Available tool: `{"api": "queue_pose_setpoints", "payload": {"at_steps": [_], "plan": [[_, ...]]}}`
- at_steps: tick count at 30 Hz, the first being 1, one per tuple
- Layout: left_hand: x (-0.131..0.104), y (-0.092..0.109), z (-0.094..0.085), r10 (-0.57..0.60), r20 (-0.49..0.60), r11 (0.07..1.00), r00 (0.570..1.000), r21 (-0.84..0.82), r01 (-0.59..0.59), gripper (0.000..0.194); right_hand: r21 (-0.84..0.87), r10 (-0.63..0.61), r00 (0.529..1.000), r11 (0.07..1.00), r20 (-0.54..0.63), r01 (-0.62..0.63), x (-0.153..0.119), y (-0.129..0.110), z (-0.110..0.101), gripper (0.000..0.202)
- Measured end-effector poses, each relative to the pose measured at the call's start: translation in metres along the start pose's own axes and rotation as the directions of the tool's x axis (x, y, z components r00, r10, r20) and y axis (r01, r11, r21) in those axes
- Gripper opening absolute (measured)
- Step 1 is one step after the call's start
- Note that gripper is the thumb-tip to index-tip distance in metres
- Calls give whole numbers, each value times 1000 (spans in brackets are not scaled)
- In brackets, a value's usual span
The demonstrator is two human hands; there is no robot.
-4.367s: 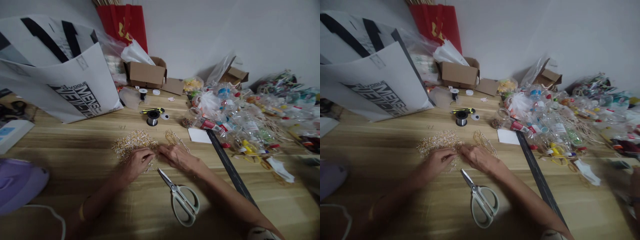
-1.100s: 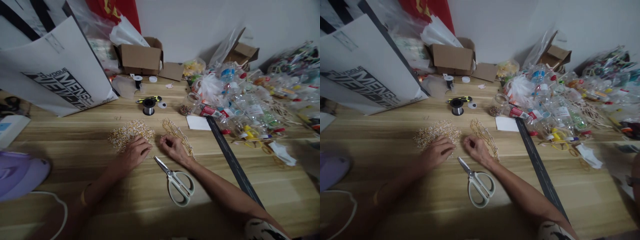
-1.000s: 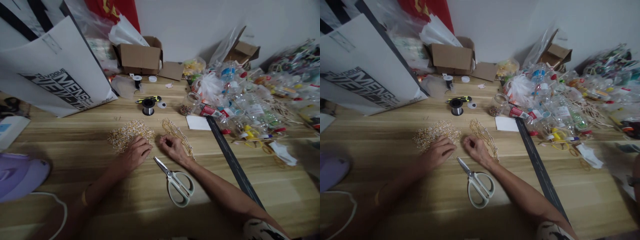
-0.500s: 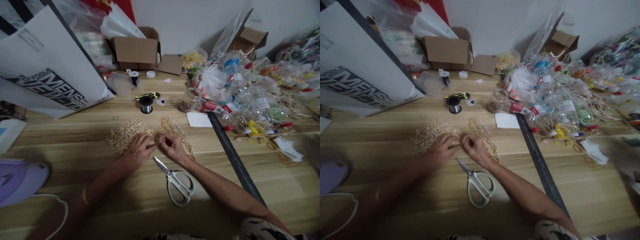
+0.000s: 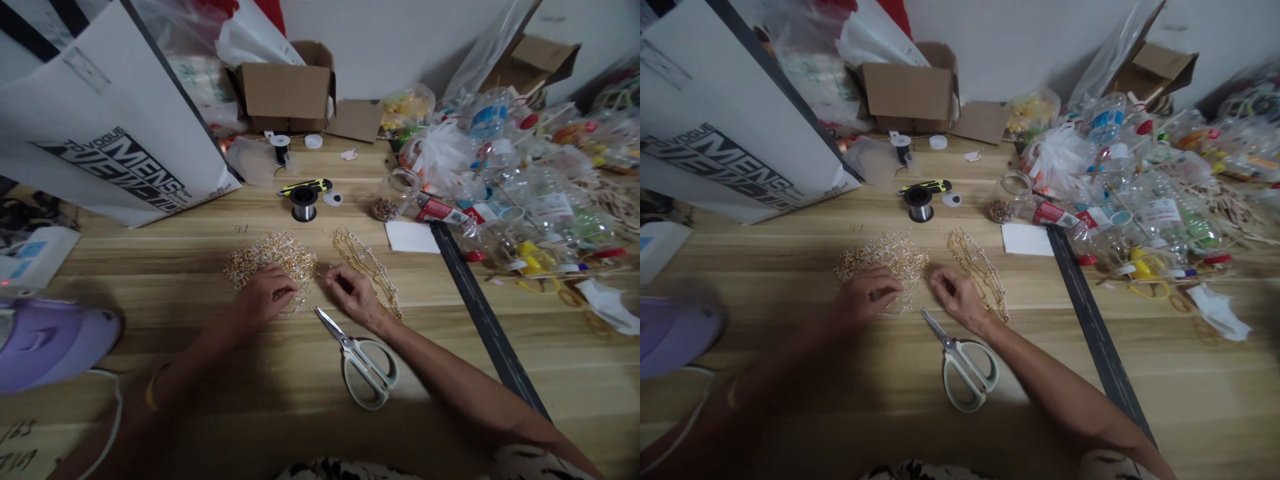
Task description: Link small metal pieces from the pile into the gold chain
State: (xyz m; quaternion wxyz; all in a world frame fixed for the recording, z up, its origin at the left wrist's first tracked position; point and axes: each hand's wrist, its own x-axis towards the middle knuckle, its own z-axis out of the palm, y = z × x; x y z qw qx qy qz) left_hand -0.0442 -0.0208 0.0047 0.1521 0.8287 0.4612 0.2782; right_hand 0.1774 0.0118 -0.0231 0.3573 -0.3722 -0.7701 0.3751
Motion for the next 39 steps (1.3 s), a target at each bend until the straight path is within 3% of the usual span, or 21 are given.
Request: {"api": "queue_pose_setpoints", "payload": {"at_steps": [4,6,9,12,15,21,28,35,39], "plan": [[-6,12,-4,3,180,999,984,48,-12,17,-75,-165,985,983,46,168,-2,-4,-1,14],[-10,21,-3,12,217,994,976,104,-35,17,-81,-216,973,972,77,222,-3,-5,0,14],[-16,36,5,42,184,991,982,118,-64,16,-94,-225,969,968,103,234,-5,-4,1,13],[-22,54,18,219,190,957,957,148,-248,19,-92,-197,979,975,61,202,-6,-3,2,10],[-24,69,32,367,294,881,883,194,-431,30,-70,-143,989,987,27,145,-5,-3,2,11],[-23,85,46,312,363,895,878,198,-400,30,-45,-72,997,996,25,73,-4,-4,1,15],[-30,97,40,365,400,868,841,180,-463,21,-75,-260,962,961,81,266,-1,-6,0,12],[-49,102,36,410,393,865,823,116,-487,14,-137,-307,935,933,180,333,-5,-4,0,13],[-48,90,32,369,352,923,860,-31,-384,18,-234,-322,921,899,219,370,-7,-4,2,13]]}}
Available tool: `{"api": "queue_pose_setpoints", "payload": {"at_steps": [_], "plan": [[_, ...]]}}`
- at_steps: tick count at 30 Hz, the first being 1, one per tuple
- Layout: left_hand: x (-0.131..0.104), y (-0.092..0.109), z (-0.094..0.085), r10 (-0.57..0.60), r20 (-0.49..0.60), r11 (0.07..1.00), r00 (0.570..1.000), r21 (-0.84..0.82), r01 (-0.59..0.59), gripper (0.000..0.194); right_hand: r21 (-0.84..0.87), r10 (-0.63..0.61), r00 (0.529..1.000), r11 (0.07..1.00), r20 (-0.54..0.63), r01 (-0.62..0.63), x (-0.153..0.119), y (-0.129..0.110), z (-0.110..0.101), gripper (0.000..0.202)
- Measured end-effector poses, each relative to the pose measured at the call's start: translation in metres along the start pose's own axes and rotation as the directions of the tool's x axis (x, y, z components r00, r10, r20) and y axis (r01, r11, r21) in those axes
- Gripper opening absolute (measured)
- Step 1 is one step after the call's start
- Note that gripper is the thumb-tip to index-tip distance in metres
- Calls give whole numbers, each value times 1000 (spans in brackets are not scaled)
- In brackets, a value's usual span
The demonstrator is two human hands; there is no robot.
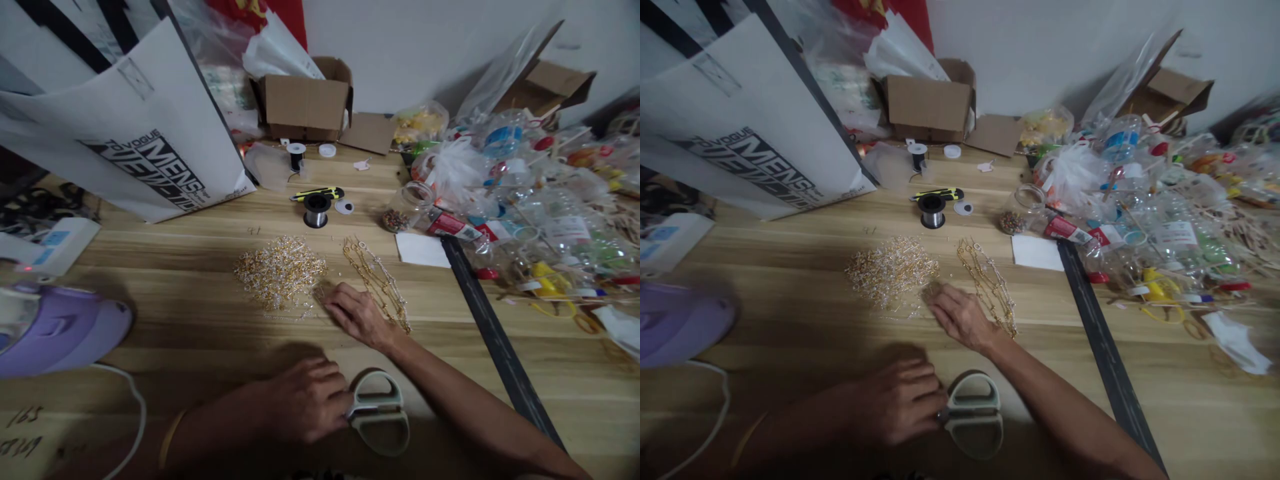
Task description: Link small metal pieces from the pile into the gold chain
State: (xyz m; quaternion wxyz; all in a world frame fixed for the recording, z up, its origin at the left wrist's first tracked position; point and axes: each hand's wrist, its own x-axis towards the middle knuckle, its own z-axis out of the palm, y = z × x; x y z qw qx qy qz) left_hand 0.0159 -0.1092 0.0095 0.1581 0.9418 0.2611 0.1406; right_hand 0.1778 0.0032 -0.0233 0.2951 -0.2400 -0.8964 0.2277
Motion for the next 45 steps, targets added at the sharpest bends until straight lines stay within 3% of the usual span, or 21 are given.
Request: {"api": "queue_pose_setpoints", "payload": {"at_steps": [3,5,7,10,17,21,26,31,34,38,45], "plan": [[-2,-22,-8,-150,-129,987,980,37,156,21,-27,-10,1000,1000,22,10,-1,1,2,13],[-3,-39,-15,-303,-242,947,922,30,319,23,-31,-13,999,999,29,13,-1,2,3,13],[-5,-52,-21,-456,-228,881,860,23,473,19,-44,-17,999,999,32,18,-2,2,4,13],[-7,-62,-27,-538,-177,833,824,34,551,15,-64,-31,999,997,35,33,-1,-1,4,14],[-10,-67,-18,-522,-155,835,839,108,539,9,7,32,999,999,18,-32,5,-13,3,15],[-10,-69,-16,-499,-157,856,852,63,513,16,-25,70,996,997,47,-69,9,-15,3,14],[-9,-73,-19,-482,-175,876,859,-76,476,17,-99,89,982,992,164,-73,19,-23,-4,13],[-8,-74,-26,-563,-187,818,805,-262,512,15,6,140,976,990,168,-143,24,-28,-7,8],[-8,-75,-26,-645,-138,738,752,-367,566,13,108,201,973,971,109,-213,19,-26,-1,7],[-6,-79,-20,-710,-122,623,693,-568,538,10,236,275,960,930,57,-280,11,-20,8,9],[0,-81,-17,-748,-49,455,662,-764,458,6,426,290,956,859,52,-284,7,-16,10,12]]}}
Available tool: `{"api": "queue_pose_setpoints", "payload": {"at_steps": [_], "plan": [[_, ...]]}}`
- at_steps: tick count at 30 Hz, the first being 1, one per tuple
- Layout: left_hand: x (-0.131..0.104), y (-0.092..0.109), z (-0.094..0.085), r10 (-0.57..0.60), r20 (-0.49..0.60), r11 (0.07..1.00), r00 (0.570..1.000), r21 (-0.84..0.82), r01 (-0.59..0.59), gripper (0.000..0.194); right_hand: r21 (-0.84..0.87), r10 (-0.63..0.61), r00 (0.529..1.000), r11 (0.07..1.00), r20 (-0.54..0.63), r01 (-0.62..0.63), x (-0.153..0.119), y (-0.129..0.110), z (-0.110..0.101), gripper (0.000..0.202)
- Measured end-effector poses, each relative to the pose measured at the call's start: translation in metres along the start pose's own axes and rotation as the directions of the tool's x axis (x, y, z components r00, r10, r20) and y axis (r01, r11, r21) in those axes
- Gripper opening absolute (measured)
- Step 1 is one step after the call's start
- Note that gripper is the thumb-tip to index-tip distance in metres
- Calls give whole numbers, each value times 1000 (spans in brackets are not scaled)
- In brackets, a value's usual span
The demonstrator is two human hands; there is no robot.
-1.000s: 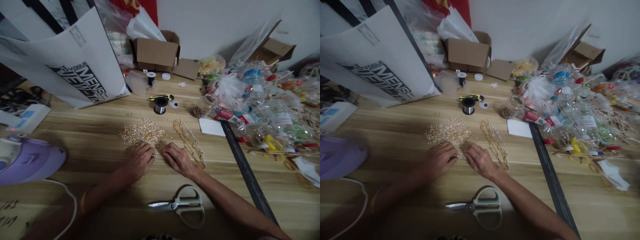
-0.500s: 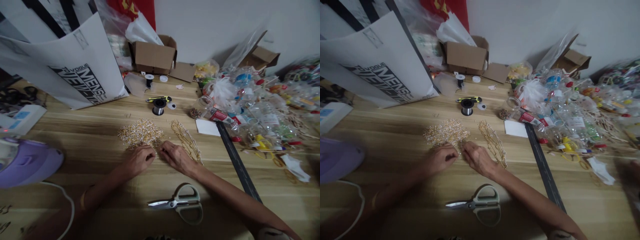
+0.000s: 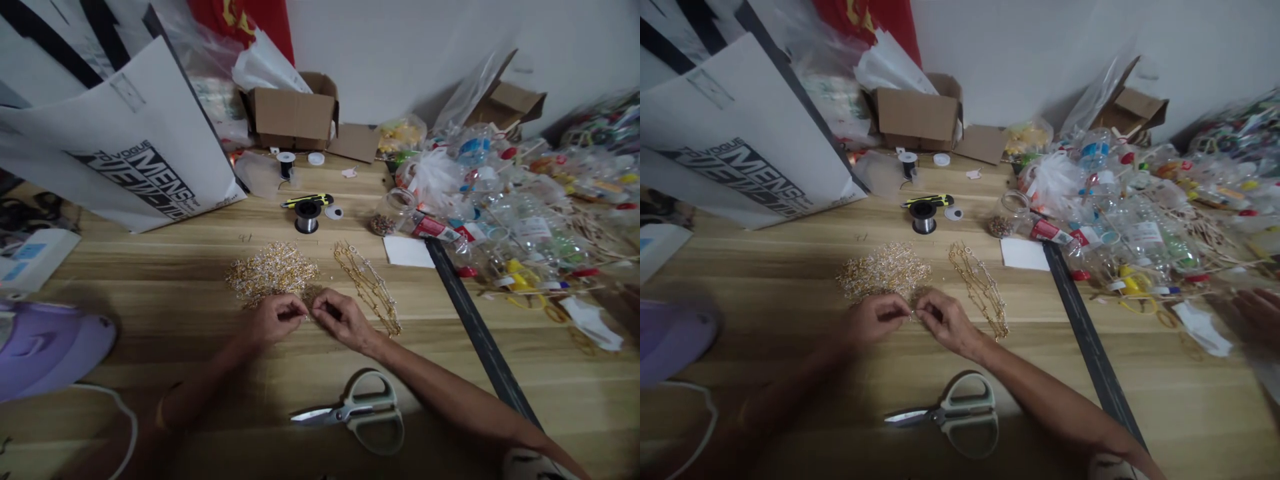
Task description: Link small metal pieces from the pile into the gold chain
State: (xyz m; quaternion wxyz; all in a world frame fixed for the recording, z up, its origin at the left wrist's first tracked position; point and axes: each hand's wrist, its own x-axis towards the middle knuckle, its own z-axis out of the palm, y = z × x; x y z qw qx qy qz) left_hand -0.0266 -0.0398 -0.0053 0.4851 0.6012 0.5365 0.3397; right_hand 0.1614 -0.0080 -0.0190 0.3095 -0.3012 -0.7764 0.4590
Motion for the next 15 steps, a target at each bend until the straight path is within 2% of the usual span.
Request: {"api": "queue_pose_setpoints", "payload": {"at_steps": [3,7,15], "plan": [[1,0,0,-33,2,994,999,-101,33,9,55,-20,1000,998,18,19,1,1,1,13],[1,-1,2,-35,-16,986,999,-164,32,10,46,-99,994,994,43,97,1,1,1,11],[-1,-3,8,-15,-38,991,999,-132,10,7,-100,-150,987,983,62,155,-2,1,2,10]]}}
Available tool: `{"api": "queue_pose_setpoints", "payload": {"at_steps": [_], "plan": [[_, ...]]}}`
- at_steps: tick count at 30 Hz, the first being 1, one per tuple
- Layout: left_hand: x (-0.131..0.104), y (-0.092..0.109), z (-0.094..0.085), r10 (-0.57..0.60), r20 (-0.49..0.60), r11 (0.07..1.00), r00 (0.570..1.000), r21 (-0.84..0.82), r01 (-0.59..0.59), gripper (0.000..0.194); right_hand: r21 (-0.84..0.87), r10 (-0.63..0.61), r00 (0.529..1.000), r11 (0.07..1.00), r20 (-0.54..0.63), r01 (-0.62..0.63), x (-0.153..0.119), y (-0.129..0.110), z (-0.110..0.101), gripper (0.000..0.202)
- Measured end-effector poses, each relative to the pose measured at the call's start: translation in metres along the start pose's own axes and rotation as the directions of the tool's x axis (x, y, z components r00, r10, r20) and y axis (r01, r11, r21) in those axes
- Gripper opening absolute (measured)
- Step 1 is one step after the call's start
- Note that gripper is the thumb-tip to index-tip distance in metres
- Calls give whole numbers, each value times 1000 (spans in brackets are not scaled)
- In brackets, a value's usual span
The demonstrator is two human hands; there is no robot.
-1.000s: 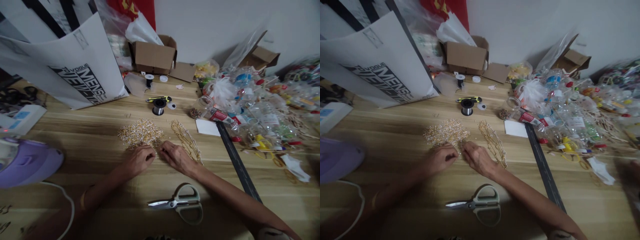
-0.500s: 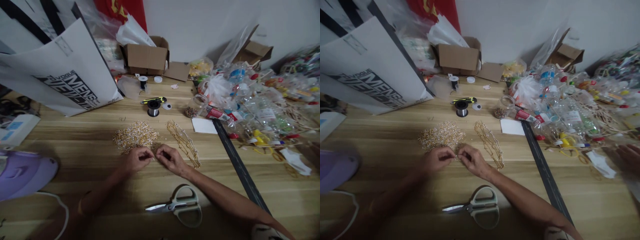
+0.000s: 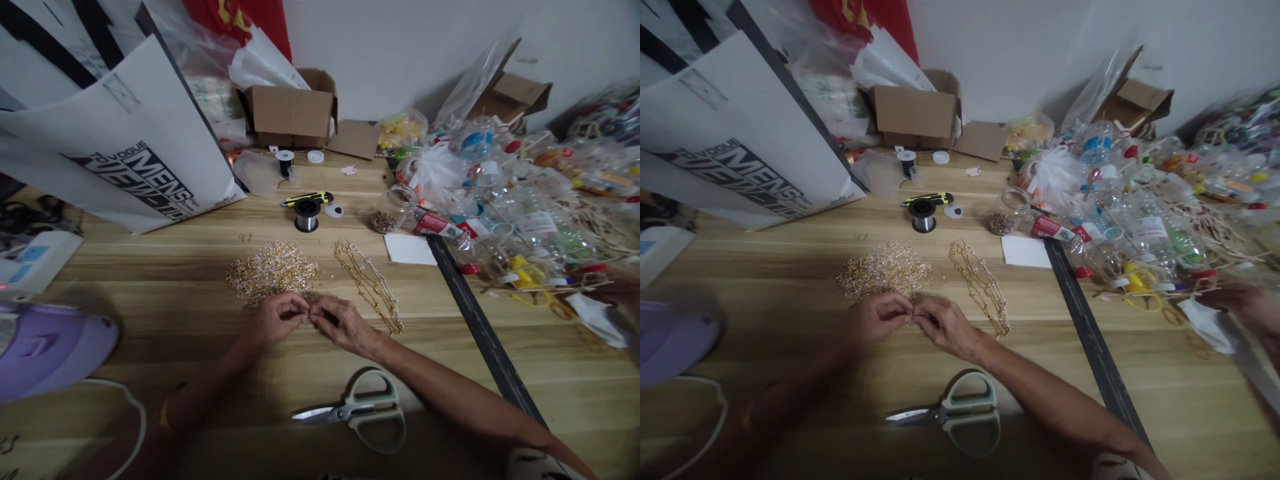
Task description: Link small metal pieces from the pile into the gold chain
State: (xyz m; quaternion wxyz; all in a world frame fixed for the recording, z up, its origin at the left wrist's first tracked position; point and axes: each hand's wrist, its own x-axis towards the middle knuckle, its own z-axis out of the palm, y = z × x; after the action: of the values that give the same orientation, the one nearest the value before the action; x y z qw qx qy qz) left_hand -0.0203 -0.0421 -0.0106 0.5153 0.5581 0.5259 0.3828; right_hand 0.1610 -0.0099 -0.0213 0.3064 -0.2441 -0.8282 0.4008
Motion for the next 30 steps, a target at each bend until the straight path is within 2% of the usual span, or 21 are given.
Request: {"api": "queue_pose_setpoints", "payload": {"at_steps": [4,8,11,13,18,20,24,27,30], "plan": [[-1,-7,1,40,10,996,999,82,-41,10,-32,0,1000,999,-15,-1,-1,1,1,11],[-6,-10,-2,103,61,951,993,287,-116,17,-22,28,1000,999,-13,-29,0,-2,-1,13],[-8,-6,-8,136,100,905,986,393,-165,26,-12,68,998,998,-14,-68,0,-4,-3,15],[-8,0,-14,114,133,893,985,421,-160,28,8,92,996,996,-11,-92,-1,-4,-4,15],[-3,13,-33,127,49,873,991,468,-135,16,14,131,991,991,-7,-131,-7,-1,-2,13],[-2,14,-40,156,22,850,988,506,-146,14,-29,111,994,993,-7,-111,-9,0,-1,11],[-1,11,-49,202,93,758,975,615,-216,11,-159,-28,999,987,-45,20,-9,0,0,12],[-2,9,-49,248,168,663,954,688,-294,13,-282,-125,992,953,-35,110,-8,-1,-2,14],[-3,10,-44,271,230,576,935,739,-349,19,-404,-152,988,906,-39,124,-9,0,-3,14]]}}
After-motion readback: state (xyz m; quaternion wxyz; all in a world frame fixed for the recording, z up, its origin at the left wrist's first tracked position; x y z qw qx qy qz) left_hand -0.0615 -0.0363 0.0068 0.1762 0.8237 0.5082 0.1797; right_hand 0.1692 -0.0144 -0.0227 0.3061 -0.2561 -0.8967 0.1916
